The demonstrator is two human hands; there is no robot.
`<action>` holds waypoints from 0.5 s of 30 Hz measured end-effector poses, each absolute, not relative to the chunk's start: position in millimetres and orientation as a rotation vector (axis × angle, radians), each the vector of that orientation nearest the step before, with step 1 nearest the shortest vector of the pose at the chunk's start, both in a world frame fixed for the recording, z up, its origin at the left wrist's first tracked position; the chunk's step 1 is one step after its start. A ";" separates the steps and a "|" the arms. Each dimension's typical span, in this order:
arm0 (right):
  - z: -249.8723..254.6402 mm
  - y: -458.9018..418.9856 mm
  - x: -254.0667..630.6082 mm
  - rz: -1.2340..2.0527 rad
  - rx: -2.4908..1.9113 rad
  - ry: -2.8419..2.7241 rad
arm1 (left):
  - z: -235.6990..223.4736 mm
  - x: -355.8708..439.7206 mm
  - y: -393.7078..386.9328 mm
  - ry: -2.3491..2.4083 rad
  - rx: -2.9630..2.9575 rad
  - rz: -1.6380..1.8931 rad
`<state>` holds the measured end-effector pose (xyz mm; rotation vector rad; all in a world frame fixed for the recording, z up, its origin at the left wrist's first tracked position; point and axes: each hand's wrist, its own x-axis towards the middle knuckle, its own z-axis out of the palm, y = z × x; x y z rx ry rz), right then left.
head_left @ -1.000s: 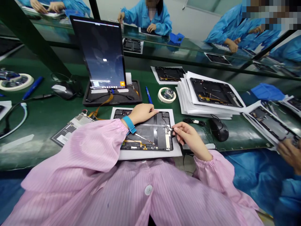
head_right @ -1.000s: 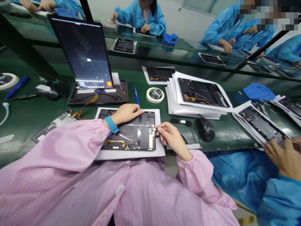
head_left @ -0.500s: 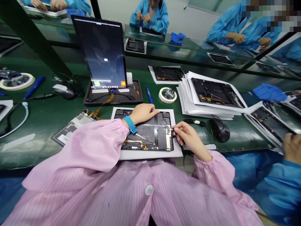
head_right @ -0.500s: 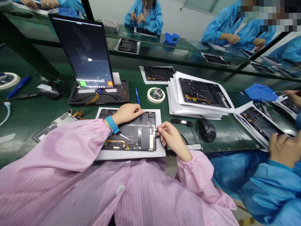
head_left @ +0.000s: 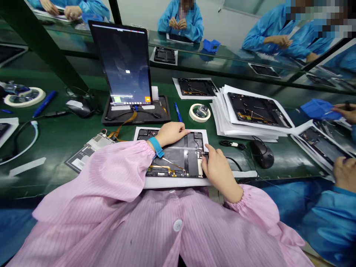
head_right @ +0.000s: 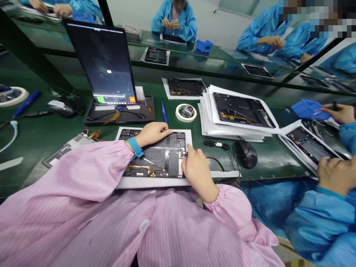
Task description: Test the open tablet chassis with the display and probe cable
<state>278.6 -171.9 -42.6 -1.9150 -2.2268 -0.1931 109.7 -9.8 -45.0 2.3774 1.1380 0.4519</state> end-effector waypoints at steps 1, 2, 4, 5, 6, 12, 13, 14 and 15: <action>-44.5 -171.3 279.6 -0.191 -1.893 -2.226 | -44.8 109.8 -9.8 1.138 2.377 0.451; -45.9 -170.9 280.7 -0.190 -1.877 -2.224 | -44.5 109.7 -9.9 1.138 2.376 0.450; -47.3 -170.5 282.9 -0.188 -1.850 -2.234 | -43.9 109.6 -10.1 1.135 2.378 0.447; -47.5 -170.7 284.1 -0.187 -1.836 -2.240 | -43.6 109.5 -10.2 1.132 2.380 0.447; -47.4 -170.9 285.1 -0.184 -1.822 -2.244 | -43.4 109.4 -10.3 1.128 2.383 0.448; -46.4 -172.0 288.3 -0.134 -1.769 -2.214 | -42.8 109.3 -11.0 1.127 2.391 0.439; -46.6 -171.8 288.3 -0.130 -1.774 -2.220 | -42.8 109.4 -11.0 1.129 2.393 0.435; -46.8 -171.5 288.4 -0.127 -1.780 -2.227 | -42.8 109.5 -11.0 1.131 2.396 0.432; -47.1 -171.2 288.5 -0.125 -1.784 -2.234 | -42.9 109.6 -11.0 1.132 2.398 0.430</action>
